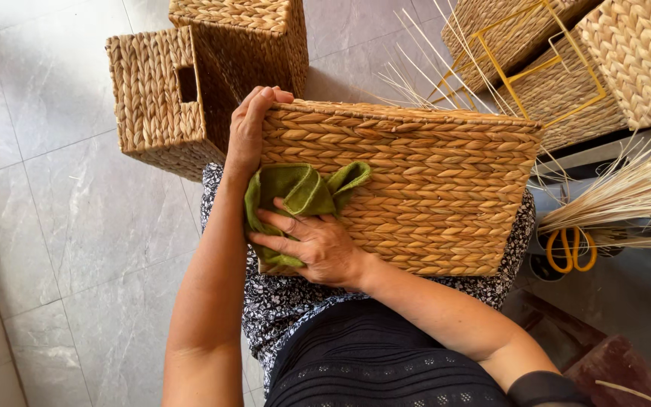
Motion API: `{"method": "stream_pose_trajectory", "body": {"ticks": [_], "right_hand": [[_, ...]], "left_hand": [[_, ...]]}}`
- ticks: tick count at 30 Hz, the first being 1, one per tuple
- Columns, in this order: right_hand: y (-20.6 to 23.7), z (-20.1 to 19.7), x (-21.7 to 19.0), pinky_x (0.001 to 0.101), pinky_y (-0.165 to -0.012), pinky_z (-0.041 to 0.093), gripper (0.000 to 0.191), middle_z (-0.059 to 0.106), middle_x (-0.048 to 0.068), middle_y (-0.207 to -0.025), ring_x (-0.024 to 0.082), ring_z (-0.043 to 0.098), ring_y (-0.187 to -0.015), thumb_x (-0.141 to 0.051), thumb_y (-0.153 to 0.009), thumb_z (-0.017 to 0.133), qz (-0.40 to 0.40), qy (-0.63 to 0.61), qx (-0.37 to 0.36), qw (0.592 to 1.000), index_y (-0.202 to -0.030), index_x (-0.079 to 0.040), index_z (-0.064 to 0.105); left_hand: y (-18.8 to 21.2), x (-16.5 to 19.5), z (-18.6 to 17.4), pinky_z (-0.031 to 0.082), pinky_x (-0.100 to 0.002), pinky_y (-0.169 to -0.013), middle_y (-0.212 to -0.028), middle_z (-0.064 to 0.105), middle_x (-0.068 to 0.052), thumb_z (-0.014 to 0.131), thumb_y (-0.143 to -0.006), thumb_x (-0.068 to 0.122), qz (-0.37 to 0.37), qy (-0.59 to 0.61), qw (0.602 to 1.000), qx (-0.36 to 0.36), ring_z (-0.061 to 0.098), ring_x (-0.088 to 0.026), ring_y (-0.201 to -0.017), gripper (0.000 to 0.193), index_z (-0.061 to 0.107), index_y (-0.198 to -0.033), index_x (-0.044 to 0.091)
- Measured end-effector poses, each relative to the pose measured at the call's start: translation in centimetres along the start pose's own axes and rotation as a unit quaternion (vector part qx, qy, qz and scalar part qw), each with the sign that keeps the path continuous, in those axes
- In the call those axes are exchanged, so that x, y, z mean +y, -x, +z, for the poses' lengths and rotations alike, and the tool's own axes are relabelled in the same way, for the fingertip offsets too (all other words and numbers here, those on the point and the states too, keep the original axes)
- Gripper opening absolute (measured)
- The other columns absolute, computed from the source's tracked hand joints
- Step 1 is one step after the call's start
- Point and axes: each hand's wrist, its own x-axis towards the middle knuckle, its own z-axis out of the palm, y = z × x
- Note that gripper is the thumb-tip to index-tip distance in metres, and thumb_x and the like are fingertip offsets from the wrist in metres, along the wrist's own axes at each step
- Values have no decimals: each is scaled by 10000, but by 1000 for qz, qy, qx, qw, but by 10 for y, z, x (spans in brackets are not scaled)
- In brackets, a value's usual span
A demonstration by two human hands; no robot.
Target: The person sits on the floor and wipes the inside and outside of a woven water-hyacinth storage basket with a green cloth, turning the basket to reach all sides. They briefly use scissors to trim stray fibers from the woven surface, then resume wiping the basket.
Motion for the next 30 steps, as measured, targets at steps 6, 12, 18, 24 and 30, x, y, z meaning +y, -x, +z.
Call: {"method": "stream_pose_trajectory", "body": {"ticks": [6,12,18,24,30], "right_hand": [[94,-34,24,474,-1205,366,554,576,1,-1482,256,561,-1375,-184,-771,786,-12,75,-47,996,-1313,-255,700],[242,-131,44,463,-1161,411,639,590,55,-1459,307,526,-1387,-116,-694,811,216,182,-10,959,-1296,-271,662],[235,-96,43,526,-1209,264,725,590,99,-1446,351,451,-1428,-139,-702,775,194,191,23,962,-1384,-305,589],[110,-17,11,505,-1195,247,709,600,63,-1474,321,465,-1405,-283,-817,797,35,134,-21,990,-1473,-377,544],[24,14,-13,515,-1190,296,682,531,60,-1503,274,477,-1432,-185,-773,758,-80,61,-120,988,-1417,-331,589]], "left_hand": [[8,2,9,450,-247,-1034,-1077,696,-28,556,-1069,328,31,-16,999,0,611,-100,-1109,355,730,-1035,20],[11,7,13,507,-262,-824,-937,679,-5,554,-1051,337,-47,39,998,11,618,-97,-851,318,718,-1019,67],[2,0,18,514,-241,-833,-956,696,-12,573,-1045,326,-13,31,999,12,632,-89,-859,320,724,-1011,46],[6,-2,18,519,-260,-837,-988,715,-20,576,-1030,311,-21,80,997,-2,644,-100,-870,295,713,-992,52],[11,5,18,384,-305,-1111,-1105,716,-70,540,-1048,316,36,-13,999,-4,576,-176,-1239,351,724,-1014,19]]}}
